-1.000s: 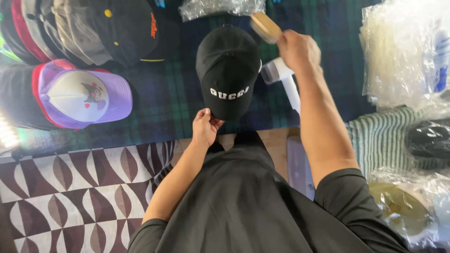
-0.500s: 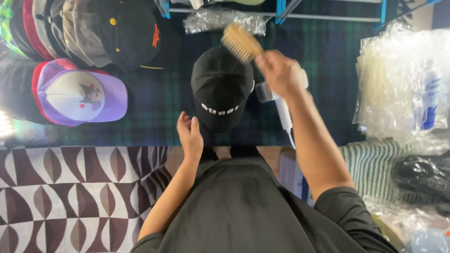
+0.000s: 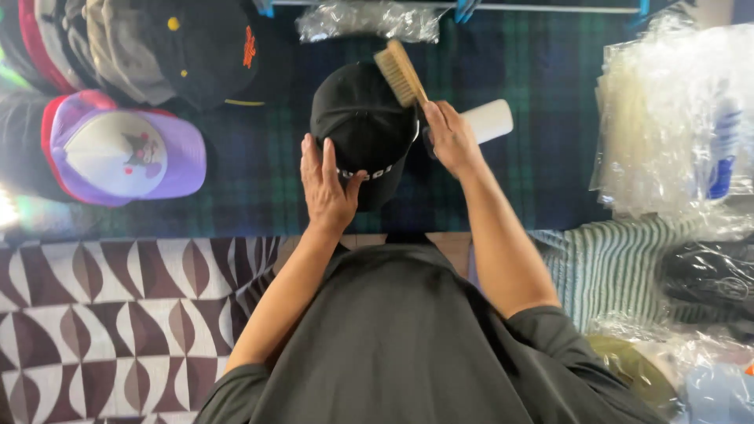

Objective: The person unwraps a black cap from a plastic bag and places the bag on a shelf. They then insert a white cardboard piece into the cap to maintain its shape. Finally, they use a wooden brush to clean the surface of the cap.

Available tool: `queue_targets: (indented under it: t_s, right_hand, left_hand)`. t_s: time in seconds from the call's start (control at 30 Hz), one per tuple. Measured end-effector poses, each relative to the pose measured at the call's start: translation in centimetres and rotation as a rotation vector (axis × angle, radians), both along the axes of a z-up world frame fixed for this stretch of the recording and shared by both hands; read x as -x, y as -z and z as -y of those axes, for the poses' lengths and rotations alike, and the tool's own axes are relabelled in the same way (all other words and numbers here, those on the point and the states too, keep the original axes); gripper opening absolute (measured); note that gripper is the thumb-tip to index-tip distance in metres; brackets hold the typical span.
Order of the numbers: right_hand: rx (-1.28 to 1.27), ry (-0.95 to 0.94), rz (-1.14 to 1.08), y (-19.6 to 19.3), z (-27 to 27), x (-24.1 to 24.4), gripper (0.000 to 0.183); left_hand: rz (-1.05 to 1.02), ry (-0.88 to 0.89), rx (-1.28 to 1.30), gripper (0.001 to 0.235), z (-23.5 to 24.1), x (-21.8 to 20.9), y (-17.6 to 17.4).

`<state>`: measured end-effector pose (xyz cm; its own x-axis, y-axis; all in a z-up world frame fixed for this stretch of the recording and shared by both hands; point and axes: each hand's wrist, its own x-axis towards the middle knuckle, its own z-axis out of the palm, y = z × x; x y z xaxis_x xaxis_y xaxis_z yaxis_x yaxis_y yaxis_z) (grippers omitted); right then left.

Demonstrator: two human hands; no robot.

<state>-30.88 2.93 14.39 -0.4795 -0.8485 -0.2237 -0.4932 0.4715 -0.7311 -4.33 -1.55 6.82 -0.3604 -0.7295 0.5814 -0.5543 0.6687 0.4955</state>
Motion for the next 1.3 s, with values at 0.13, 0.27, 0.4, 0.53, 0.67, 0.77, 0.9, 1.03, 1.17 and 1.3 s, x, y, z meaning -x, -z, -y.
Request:
queue_targets:
  t_s: [0.13,0.27,0.4,0.53,0.67,0.77,0.9,1.03,1.17,1.3]
  right_hand:
    - [-0.043,0.151,-0.027,5.7,-1.6,3.5,0.045]
    - [0.082,0.197,0.104,-0.5,0.9,0.7,0.038]
    - [-0.188,0.313,0.304,4.3,-2.0,1.3,0.041]
    - [0.067,0.489,0.482,1.5,-2.5,-1.9,0.041]
    - [-0.112,0.347,0.198,3.8,-5.2,-0.7,0.045]
    - [0.199,0.214,-0.213,-3.9,-3.1,-3.2,0.035]
    - [0.35,-0.115,-0.356,-5.0,0.1,-4.0,0.032]
    - [0.017,0.029,-0.34,-0.9,2.7,1.3,0.047]
    - [0.2,0.001,-0.256,1.1,0.2,1.0,0.037]
    - [0.064,0.359,0.191,2.6,-4.8,-1.9,0.042]
  left_hand:
    - [-0.025,0.049,0.062,0.093,1.9,0.0,0.2]
    - [-0.072,0.063,0.087,0.092,2.9,0.1,0.0]
    - [-0.053,0.088,0.066,0.09,1.3,-0.1,0.0]
    - [-0.054,0.025,0.093,0.088,1.9,0.1,0.6]
    - [-0.066,0.019,0.084,0.084,0.8,0.3,-0.8]
    - [-0.125,-0.009,0.125,0.082,1.8,1.1,-1.1]
    - [-0.05,-0.024,0.213,0.067,1.3,1.0,-0.6]
    - [-0.082,0.004,0.202,0.064,1.9,0.7,-0.7]
    - [-0.102,0.013,0.179,0.064,2.2,0.8,-1.0]
    - [-0.094,0.09,0.106,0.059,2.2,-1.1,-2.4]
